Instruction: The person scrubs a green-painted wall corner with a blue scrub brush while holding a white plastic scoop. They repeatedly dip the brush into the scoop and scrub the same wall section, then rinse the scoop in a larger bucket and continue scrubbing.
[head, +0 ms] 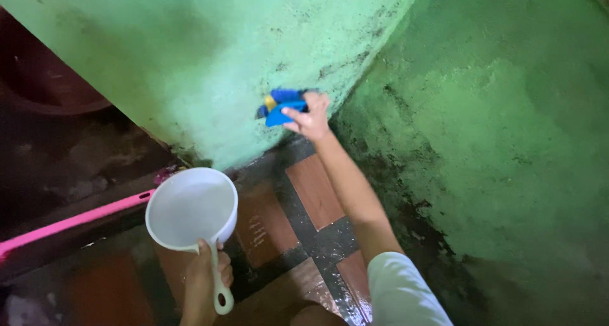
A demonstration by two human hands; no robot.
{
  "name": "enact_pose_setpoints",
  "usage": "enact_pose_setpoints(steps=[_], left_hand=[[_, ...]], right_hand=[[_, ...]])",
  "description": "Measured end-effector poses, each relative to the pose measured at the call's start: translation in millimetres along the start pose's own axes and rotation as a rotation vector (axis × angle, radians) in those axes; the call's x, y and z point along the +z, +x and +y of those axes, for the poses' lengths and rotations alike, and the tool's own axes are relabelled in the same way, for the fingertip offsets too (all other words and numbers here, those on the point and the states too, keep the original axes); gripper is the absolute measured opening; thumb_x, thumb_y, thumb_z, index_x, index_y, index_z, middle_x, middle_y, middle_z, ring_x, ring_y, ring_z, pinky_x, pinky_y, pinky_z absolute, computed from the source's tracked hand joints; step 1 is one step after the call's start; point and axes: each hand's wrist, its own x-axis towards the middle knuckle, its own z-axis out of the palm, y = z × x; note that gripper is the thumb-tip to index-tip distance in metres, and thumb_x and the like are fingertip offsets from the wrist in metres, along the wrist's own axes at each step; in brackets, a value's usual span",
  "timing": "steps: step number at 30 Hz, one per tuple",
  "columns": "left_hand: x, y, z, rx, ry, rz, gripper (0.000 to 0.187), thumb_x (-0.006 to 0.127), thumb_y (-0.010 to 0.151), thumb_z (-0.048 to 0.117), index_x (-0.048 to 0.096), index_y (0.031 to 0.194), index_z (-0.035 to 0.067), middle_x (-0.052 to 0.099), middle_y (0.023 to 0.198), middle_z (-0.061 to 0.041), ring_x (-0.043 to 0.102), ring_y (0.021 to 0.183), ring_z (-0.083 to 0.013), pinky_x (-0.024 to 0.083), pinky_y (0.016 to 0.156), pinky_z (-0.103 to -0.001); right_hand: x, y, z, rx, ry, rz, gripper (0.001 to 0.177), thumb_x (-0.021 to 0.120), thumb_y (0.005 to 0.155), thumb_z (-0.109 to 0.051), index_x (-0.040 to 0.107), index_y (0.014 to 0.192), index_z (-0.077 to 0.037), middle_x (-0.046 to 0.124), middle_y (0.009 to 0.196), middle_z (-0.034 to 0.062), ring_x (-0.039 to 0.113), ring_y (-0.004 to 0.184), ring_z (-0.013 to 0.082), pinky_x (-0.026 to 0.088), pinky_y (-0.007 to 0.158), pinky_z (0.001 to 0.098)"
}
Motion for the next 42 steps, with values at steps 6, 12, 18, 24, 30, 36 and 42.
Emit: enact_pose_setpoints(steps=[6,12,18,24,30,36,42], left_hand=[[4,-2,-3,-0.029,0.023,0.1,0.049,0.04,0.108,0.058,0.054,0.1,0.012,0.032,0.063,-0.002,0.025,0.045,-0.0126,0.018,0.043,-0.03],[7,-1,6,-0.128,0.049,0.172,0.054,0.035,0.112,0.058,0.054,0.099,0.009,0.036,0.062,-0.005,0.029,0.046,-0.0173,0.02,0.047,-0.033],[-3,9,-8,-0.072,0.028,0.052,0.068,0.031,0.103,0.076,0.054,0.098,0.012,0.035,0.065,-0.001,0.028,0.048,-0.0123,0.019,0.043,-0.029],[-21,17,-17,-0.139,0.023,0.056,0.073,0.025,0.102,0.081,0.055,0.099,0.014,0.031,0.059,-0.001,0.026,0.042,-0.0157,0.019,0.038,-0.032],[-14,-8,3,-0.104,-0.014,0.048,0.072,0.022,0.11,0.071,0.052,0.101,0.006,0.029,0.06,-0.003,0.025,0.043,-0.0166,0.02,0.04,-0.031],[-71,38,-39,-0.237,-0.118,-0.105,0.089,0.025,0.085,0.1,0.057,0.099,0.018,0.037,0.058,-0.006,0.032,0.036,-0.0251,0.022,0.035,-0.041],[-44,26,-28,-0.238,-0.11,-0.016,0.088,0.017,0.09,0.095,0.054,0.098,0.016,0.034,0.057,-0.003,0.031,0.037,-0.0196,0.022,0.036,-0.034]], right_hand=[[-28,-99,-24,0.227,0.006,-0.675,0.07,0.045,0.103,-0.068,0.019,0.162,-0.041,0.045,0.128,0.0307,0.049,0.111,0.0476,0.041,0.087,0.063],[-2,133,-90,0.2,-0.205,0.235,0.053,0.065,0.095,-0.057,0.054,0.137,-0.027,0.056,0.121,0.0143,0.06,0.103,0.0273,0.053,0.081,0.0407],[25,271,-150,0.245,0.071,0.059,0.05,0.029,0.11,-0.059,0.06,0.136,-0.03,0.064,0.116,0.0057,0.072,0.08,0.0238,0.062,0.069,0.0419],[1,226,-54,0.814,0.48,0.154,0.055,0.062,0.082,-0.072,0.07,0.108,-0.024,0.075,0.098,-0.0073,0.073,0.082,0.01,0.056,0.071,0.0294],[-17,153,81,0.713,-0.243,0.418,0.06,0.058,0.108,-0.042,0.031,0.161,-0.048,0.042,0.155,-0.0006,0.049,0.14,0.0174,0.041,0.124,0.0367],[-13,179,46,0.825,-0.277,0.56,0.057,0.066,0.108,-0.039,0.039,0.158,-0.041,0.052,0.143,0.009,0.063,0.128,0.0231,0.049,0.113,0.0331],[45,212,-132,0.86,-0.147,0.37,0.089,0.066,0.095,-0.02,0.019,0.164,-0.053,0.031,0.148,0.0143,0.049,0.118,0.0301,0.05,0.103,0.0393]])
